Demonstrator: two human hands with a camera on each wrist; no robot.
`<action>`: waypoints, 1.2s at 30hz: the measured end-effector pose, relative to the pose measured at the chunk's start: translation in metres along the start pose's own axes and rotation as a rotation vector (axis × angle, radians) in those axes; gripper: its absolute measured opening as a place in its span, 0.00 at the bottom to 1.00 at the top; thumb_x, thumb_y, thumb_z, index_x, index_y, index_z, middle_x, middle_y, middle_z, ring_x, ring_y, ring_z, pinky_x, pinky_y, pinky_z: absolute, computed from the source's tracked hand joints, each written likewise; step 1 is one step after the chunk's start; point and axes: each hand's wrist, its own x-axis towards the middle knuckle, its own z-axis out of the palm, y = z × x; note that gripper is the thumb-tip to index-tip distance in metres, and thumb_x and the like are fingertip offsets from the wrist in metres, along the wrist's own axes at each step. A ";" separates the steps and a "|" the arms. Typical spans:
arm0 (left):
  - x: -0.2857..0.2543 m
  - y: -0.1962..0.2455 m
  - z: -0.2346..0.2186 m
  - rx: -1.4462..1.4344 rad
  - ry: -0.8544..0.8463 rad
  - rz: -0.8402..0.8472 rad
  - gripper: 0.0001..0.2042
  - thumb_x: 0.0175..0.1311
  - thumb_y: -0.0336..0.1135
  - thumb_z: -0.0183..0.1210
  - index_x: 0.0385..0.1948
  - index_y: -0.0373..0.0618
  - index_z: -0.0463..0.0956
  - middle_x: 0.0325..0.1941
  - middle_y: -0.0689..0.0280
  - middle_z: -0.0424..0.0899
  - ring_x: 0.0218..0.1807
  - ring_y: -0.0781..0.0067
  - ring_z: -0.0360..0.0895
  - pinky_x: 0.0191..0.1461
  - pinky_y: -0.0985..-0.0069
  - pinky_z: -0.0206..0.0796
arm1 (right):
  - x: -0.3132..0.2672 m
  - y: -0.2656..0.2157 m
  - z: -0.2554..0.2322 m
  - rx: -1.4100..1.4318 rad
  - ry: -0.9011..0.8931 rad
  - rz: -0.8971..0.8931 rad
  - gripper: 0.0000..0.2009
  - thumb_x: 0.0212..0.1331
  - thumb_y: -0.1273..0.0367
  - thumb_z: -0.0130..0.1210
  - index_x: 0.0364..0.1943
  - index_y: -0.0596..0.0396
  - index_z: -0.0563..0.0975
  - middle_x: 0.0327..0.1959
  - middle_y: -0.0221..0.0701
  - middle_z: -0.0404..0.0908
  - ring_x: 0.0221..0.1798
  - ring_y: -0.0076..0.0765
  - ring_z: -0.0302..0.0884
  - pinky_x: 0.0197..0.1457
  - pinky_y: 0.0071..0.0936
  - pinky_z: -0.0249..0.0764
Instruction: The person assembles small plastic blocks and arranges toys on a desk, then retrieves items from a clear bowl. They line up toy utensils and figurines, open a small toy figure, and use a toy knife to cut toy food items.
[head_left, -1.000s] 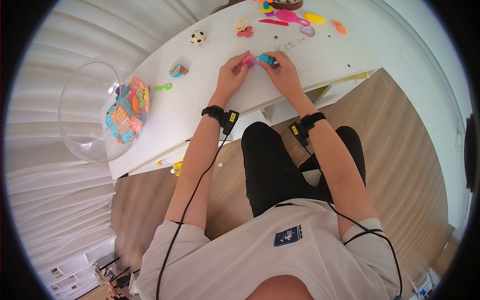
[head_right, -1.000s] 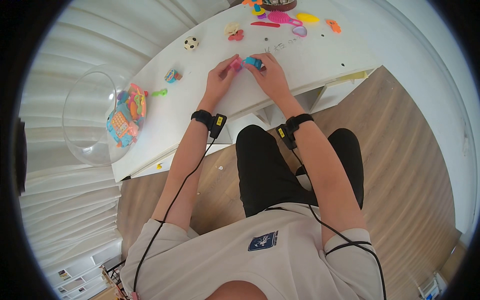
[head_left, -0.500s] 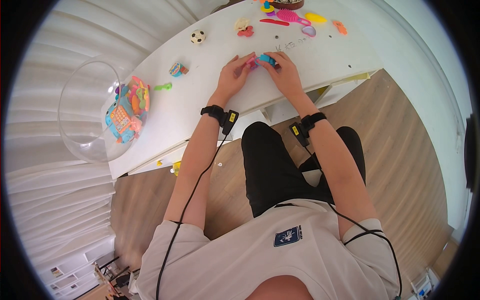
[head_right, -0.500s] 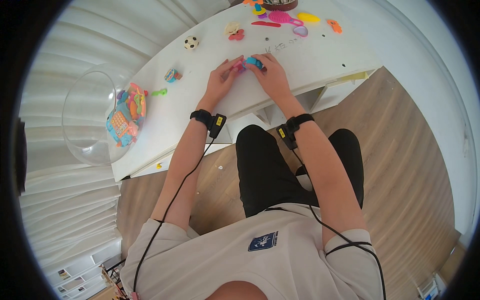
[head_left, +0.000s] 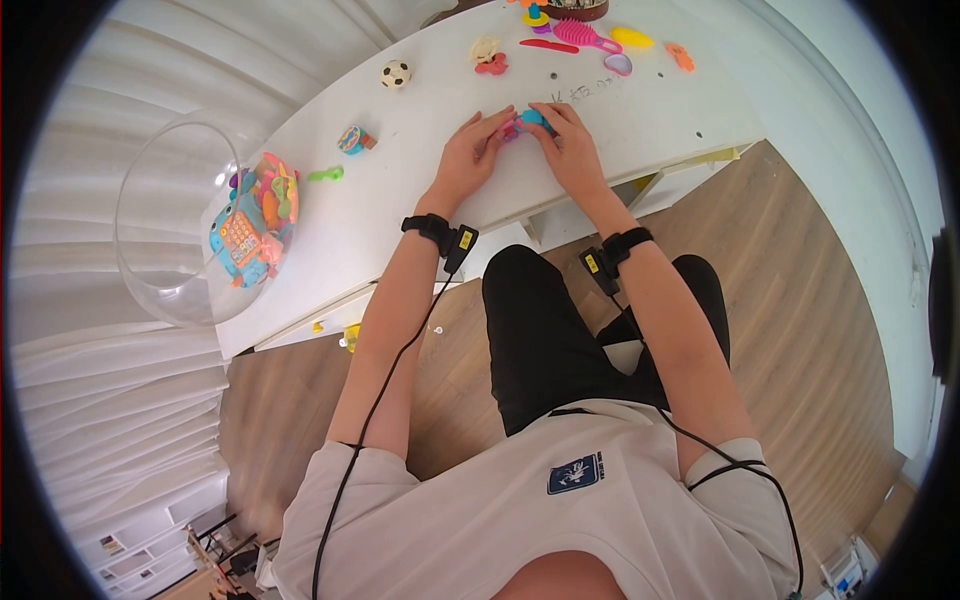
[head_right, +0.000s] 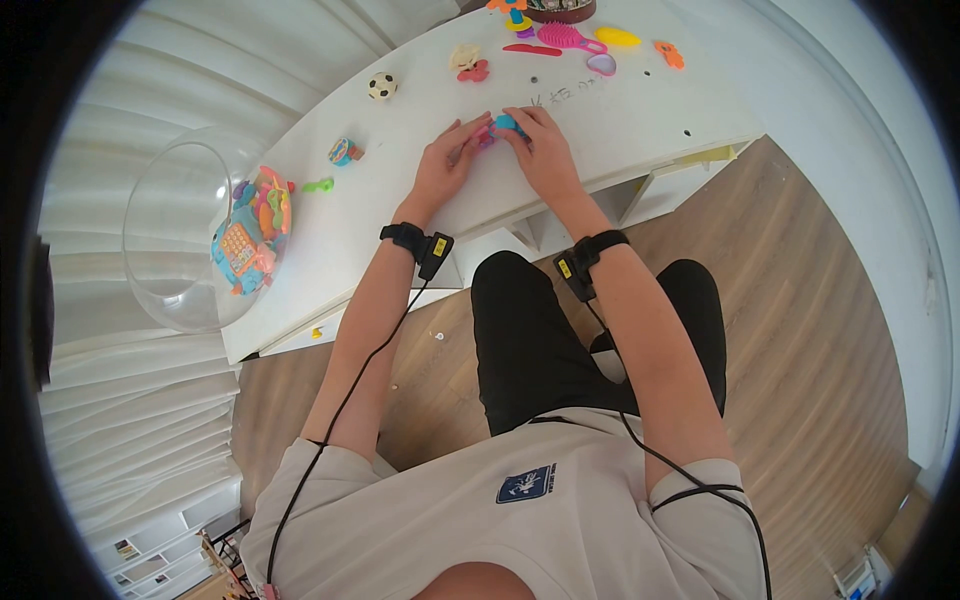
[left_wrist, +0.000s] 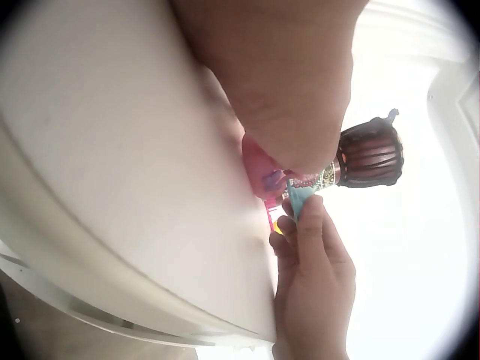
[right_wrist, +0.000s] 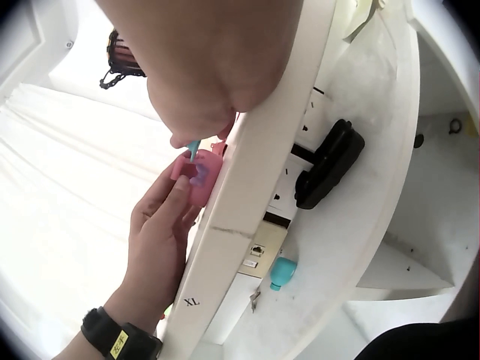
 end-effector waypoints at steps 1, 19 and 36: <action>0.000 0.001 0.000 -0.003 -0.007 -0.010 0.21 0.76 0.25 0.51 0.68 0.49 0.76 0.67 0.61 0.83 0.66 0.60 0.81 0.85 0.54 0.52 | 0.000 0.002 0.001 -0.022 0.005 -0.019 0.17 0.68 0.71 0.62 0.59 0.60 0.79 0.55 0.44 0.80 0.52 0.53 0.80 0.52 0.37 0.80; 0.003 0.014 0.005 -0.144 0.105 -0.138 0.16 0.72 0.25 0.57 0.60 0.41 0.77 0.56 0.53 0.88 0.59 0.51 0.86 0.67 0.64 0.74 | -0.002 -0.002 0.006 -0.061 -0.004 -0.057 0.17 0.60 0.69 0.69 0.52 0.56 0.78 0.49 0.39 0.80 0.50 0.52 0.80 0.52 0.43 0.79; 0.000 0.010 0.006 -0.173 0.160 -0.271 0.08 0.73 0.27 0.60 0.49 0.35 0.77 0.52 0.53 0.90 0.56 0.63 0.89 0.62 0.71 0.76 | -0.009 0.000 0.012 -0.123 0.126 -0.134 0.17 0.60 0.69 0.71 0.46 0.58 0.73 0.47 0.39 0.78 0.48 0.54 0.81 0.48 0.41 0.79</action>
